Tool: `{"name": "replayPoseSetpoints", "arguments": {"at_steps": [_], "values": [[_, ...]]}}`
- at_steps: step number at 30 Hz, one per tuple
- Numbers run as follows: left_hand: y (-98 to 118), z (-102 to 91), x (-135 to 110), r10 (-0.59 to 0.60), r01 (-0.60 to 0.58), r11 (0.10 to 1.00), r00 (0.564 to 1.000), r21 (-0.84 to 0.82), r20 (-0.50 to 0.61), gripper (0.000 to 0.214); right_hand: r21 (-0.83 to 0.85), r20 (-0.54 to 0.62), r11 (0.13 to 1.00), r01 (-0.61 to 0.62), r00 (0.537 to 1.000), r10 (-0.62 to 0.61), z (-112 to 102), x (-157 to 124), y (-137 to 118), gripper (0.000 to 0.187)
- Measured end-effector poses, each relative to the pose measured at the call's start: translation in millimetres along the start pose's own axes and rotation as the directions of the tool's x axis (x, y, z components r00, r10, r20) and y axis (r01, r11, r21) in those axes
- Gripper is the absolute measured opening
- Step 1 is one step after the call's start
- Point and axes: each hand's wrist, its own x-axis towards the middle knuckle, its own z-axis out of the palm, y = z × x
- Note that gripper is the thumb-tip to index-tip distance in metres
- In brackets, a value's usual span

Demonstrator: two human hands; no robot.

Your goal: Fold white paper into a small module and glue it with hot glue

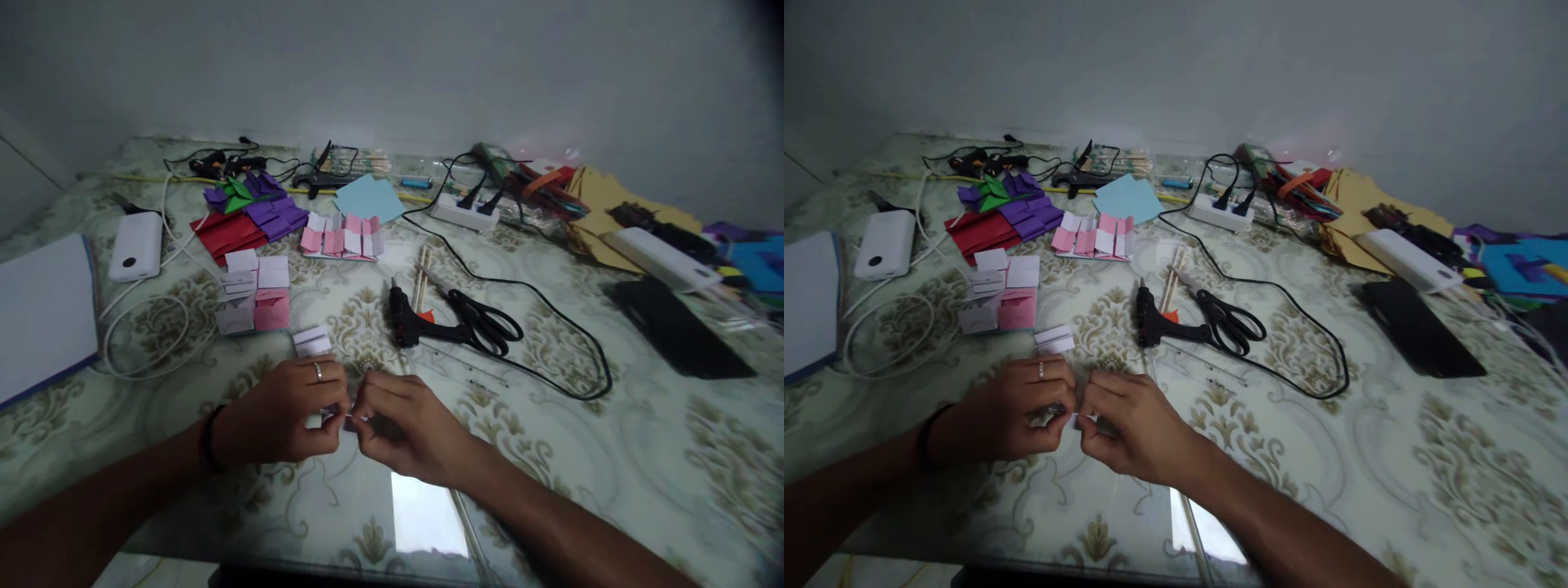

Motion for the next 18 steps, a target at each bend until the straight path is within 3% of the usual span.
{"name": "replayPoseSetpoints", "arguments": {"at_steps": [5,9,13,18], "values": [[2,-4.9,0,-0.011,0.011,0.999,1.000,-0.038,0.018,0.014,0.100,-0.048,0.994,-0.031,0.998,0.036,-2,2,-4,0.017],[-2,-15.8,2,-0.058,0.058,0.997,0.998,-0.046,0.020,0.015,0.201,-0.062,0.972,-0.121,0.989,0.136,-15,6,-6,0.017],[-14,-25.3,6,-0.115,0.115,0.993,0.993,-0.018,-0.020,0.017,0.184,-0.087,0.967,-0.175,0.977,0.193,-28,9,-3,0.017],[-28,-22.9,4,-0.251,0.304,0.932,0.934,0.198,-0.252,0.010,0.113,0.113,0.987,-0.118,0.988,0.105,-17,5,5,0.011]]}}
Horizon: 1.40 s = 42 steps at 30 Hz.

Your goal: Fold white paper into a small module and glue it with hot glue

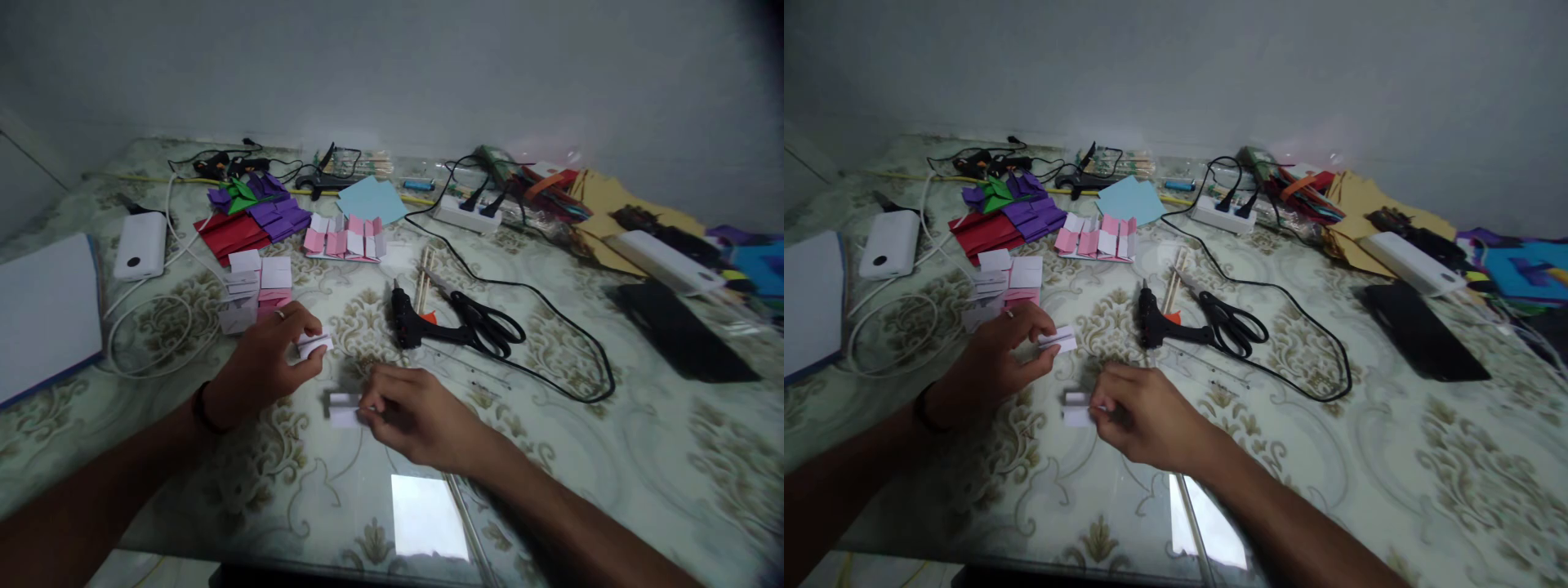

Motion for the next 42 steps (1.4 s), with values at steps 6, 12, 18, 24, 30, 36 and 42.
{"name": "replayPoseSetpoints", "arguments": {"at_steps": [6,12,18,24,30,36,42], "values": [[-9,10.7,-4,-0.146,0.117,0.980,0.973,0.162,0.178,0.023,-0.060,0.054,0.998,0.022,0.998,-0.019,7,-1,2,0.007],[-9,12.7,-5,-0.177,0.153,0.970,0.977,0.189,0.121,0.027,-0.087,-0.029,0.996,0.036,0.999,-0.038,4,0,1,0.009],[0,10.0,-5,-0.077,0.069,0.996,0.984,0.053,0.158,0.009,-0.095,-0.145,0.995,0.027,0.989,-0.040,7,-2,2,0.007],[16,17.0,-17,0.129,-0.134,0.990,0.981,0.029,0.147,0.007,-0.089,-0.212,0.996,-0.021,0.977,0.002,12,-2,3,0.016],[15,25.2,-20,0.143,-0.131,0.989,0.956,-0.064,0.257,0.008,-0.142,-0.163,0.989,-0.049,0.986,0.026,16,-1,7,0.006],[15,24.9,-19,0.152,-0.136,0.988,0.947,-0.077,0.283,0.012,-0.190,-0.119,0.978,-0.087,0.991,0.065,16,-2,11,0.008],[14,28.2,-21,0.165,-0.152,0.986,0.945,-0.069,0.281,0.013,-0.219,-0.082,0.973,-0.067,0.995,0.050,18,0,12,0.005]]}}
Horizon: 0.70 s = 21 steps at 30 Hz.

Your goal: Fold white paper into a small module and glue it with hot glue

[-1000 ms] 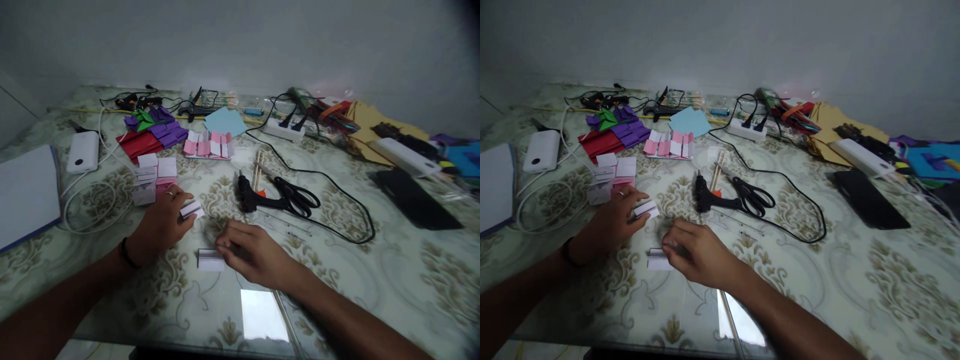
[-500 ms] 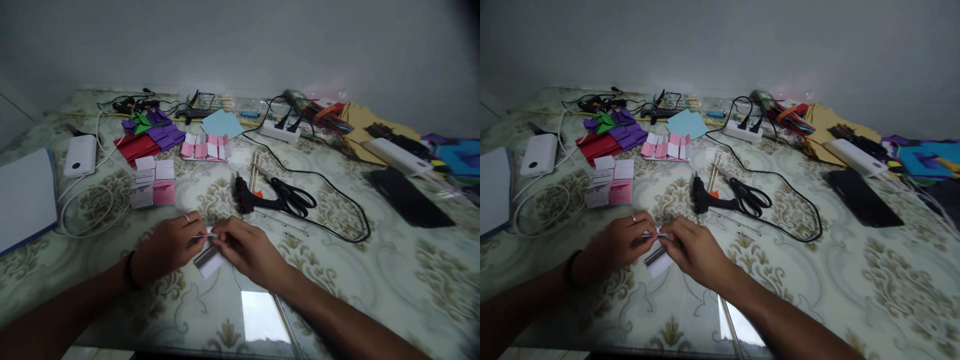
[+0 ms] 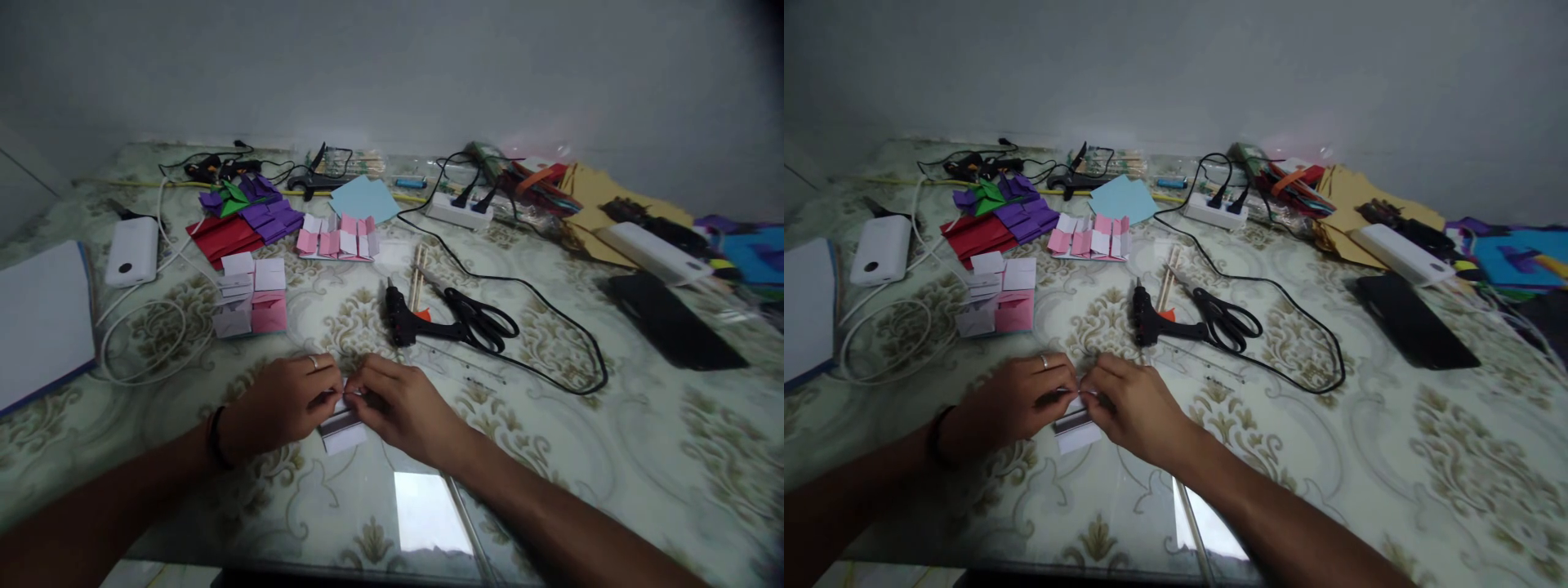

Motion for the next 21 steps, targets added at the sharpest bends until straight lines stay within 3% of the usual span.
{"name": "replayPoseSetpoints", "arguments": {"at_steps": [11,17,21], "values": [[9,-1.1,3,-0.053,0.051,0.993,0.998,-0.104,-0.018,0.018,-0.016,-0.018,0.997,-0.079,0.997,0.078,7,6,-5,0.012],[6,-6.7,4,-0.111,0.105,0.979,0.994,-0.175,-0.022,0.015,-0.007,0.000,0.997,-0.079,0.997,0.079,-1,6,-2,0.013],[2,-13.4,5,-0.144,0.139,0.970,0.990,-0.197,-0.012,0.015,-0.004,-0.056,0.999,-0.046,0.997,0.046,-12,5,3,0.016]]}}
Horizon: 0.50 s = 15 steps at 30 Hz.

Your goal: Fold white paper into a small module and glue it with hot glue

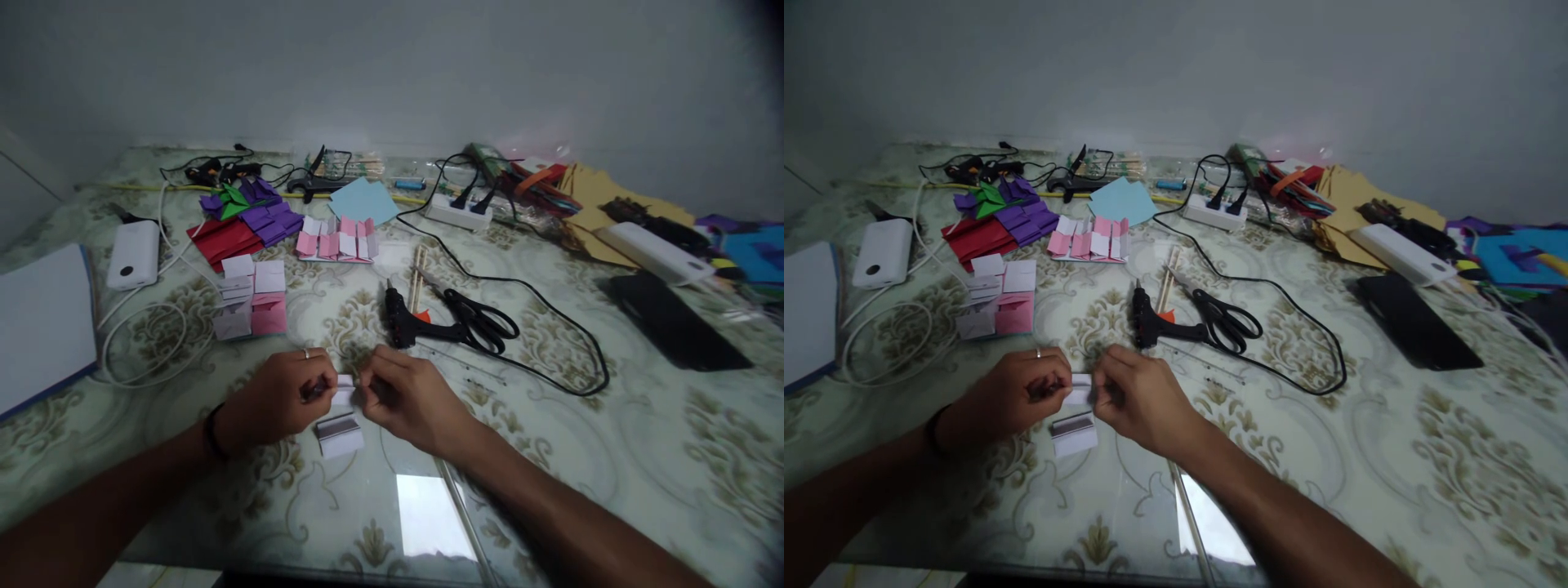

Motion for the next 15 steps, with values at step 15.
{"name": "replayPoseSetpoints", "arguments": {"at_steps": [15], "values": [[1.8,3.4,0.2,0.031,-0.037,0.997,0.996,-0.075,-0.088,0.013,0.123,-0.115,0.991,0.055,0.992,-0.041,-2.5,0.0,-5.6,0.009]]}}
